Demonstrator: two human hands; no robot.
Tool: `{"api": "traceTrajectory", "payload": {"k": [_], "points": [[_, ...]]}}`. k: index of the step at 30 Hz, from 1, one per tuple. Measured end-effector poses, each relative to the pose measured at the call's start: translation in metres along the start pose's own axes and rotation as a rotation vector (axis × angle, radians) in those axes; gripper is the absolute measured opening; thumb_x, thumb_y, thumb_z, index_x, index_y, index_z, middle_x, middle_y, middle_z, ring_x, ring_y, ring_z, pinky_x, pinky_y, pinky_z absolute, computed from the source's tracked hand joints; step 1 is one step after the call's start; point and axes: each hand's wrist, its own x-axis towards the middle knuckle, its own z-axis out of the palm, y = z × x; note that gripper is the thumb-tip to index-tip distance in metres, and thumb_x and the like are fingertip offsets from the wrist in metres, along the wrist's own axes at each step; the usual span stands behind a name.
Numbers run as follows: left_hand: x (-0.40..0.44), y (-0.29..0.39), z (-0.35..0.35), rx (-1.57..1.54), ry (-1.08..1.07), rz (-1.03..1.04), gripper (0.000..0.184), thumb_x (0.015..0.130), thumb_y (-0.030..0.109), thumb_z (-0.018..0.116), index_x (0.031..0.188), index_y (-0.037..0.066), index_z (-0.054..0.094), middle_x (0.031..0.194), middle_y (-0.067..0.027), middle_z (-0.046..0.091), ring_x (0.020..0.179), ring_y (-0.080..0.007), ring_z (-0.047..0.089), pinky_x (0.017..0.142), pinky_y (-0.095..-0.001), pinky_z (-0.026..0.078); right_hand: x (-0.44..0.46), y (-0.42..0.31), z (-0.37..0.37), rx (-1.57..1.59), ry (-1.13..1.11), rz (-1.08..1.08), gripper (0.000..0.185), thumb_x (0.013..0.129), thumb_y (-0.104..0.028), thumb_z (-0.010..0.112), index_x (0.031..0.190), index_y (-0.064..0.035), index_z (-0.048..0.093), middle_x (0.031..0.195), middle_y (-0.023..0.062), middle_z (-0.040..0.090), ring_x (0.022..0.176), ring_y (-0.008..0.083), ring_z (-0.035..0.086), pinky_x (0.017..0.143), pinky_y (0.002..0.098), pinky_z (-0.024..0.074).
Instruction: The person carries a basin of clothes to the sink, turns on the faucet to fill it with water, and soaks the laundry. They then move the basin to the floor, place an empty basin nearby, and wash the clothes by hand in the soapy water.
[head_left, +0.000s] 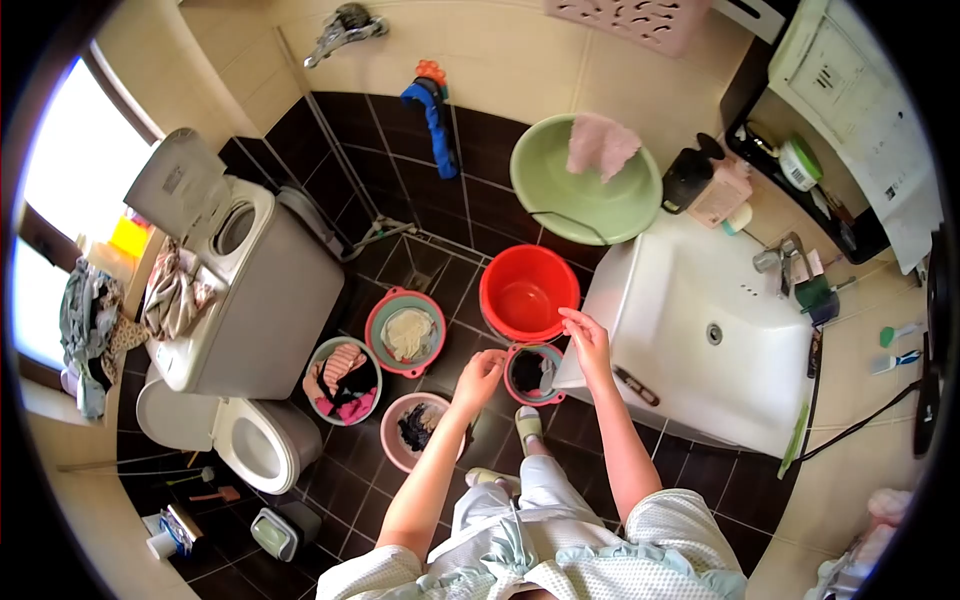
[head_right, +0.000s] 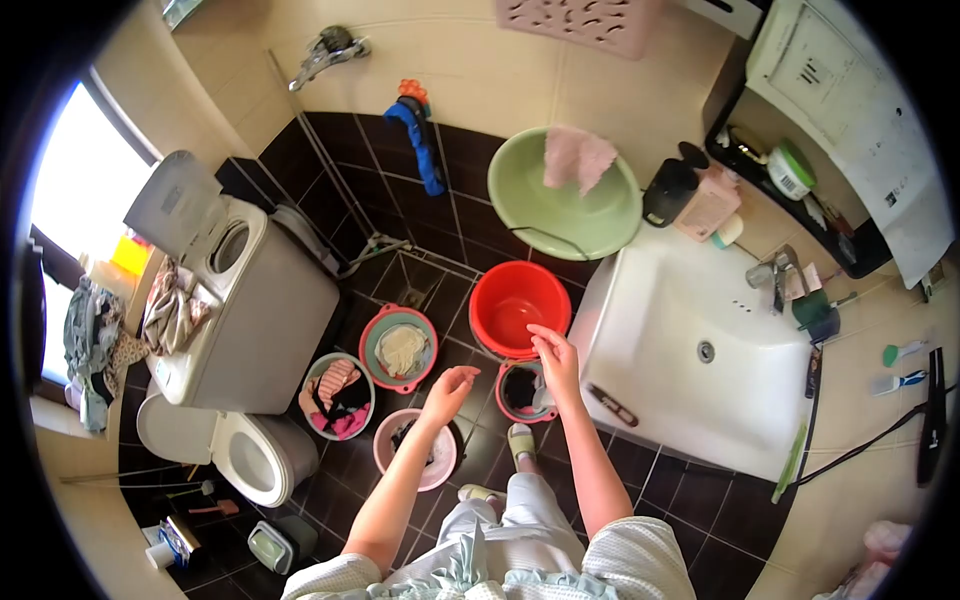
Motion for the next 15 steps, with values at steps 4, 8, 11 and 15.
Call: {"api": "traceTrajectory", "payload": {"k": [4, 8, 11, 15], "points": [[0.066, 0.043, 0.022, 0.005, 0.026, 0.085, 0.021, 0.085, 0.015, 0.052, 0.102, 0.006, 0.062, 0.092, -0.0107, 0.060, 0.080, -0.0200, 0.060, 0.073, -0.0301, 0.048, 0.069, -0.023, -0.039, -0.031, 0.057, -0.196, 0.027, 0.087, -0.014, 0.055, 0.113, -0.0060, 0.060, 0.094, -0.0011, 0.062, 0.073, 0.0032, 0.052, 0.055, 0.0163, 0.0341], [0.159, 0.087, 0.048, -0.022, 0.070, 0.244, 0.021, 0.087, 0.014, 0.053, 0.103, 0.004, 0.061, 0.090, -0.0062, 0.061, 0.076, -0.0132, 0.055, 0.069, -0.0254, 0.045, 0.145, -0.060, -0.065, -0.079, 0.167, -0.180, 0.032, 0.088, -0.010, 0.054, 0.119, -0.0021, 0.054, 0.093, 0.0033, 0.058, 0.068, 0.0083, 0.054, 0.060, 0.0206, 0.0431], [0.229, 0.126, 0.057, -0.040, 0.115, 0.261, 0.026, 0.086, 0.011, 0.055, 0.111, 0.003, 0.057, 0.085, -0.0028, 0.060, 0.069, -0.0085, 0.052, 0.064, -0.0233, 0.044, 0.193, -0.081, -0.071, -0.039, 0.214, -0.197, 0.042, 0.087, -0.013, 0.056, 0.127, -0.0038, 0.047, 0.090, 0.0051, 0.059, 0.068, 0.0092, 0.056, 0.060, 0.0215, 0.0435], [0.289, 0.185, 0.059, 0.062, 0.271, 0.232, 0.040, 0.084, 0.015, 0.058, 0.123, 0.009, 0.052, 0.084, -0.0045, 0.059, 0.065, -0.0103, 0.054, 0.062, -0.0249, 0.045, 0.245, -0.085, -0.077, -0.039, 0.198, -0.194, 0.048, 0.085, -0.016, 0.057, 0.130, -0.0036, 0.043, 0.092, 0.0074, 0.061, 0.068, 0.0109, 0.058, 0.061, 0.0236, 0.0446]]}}
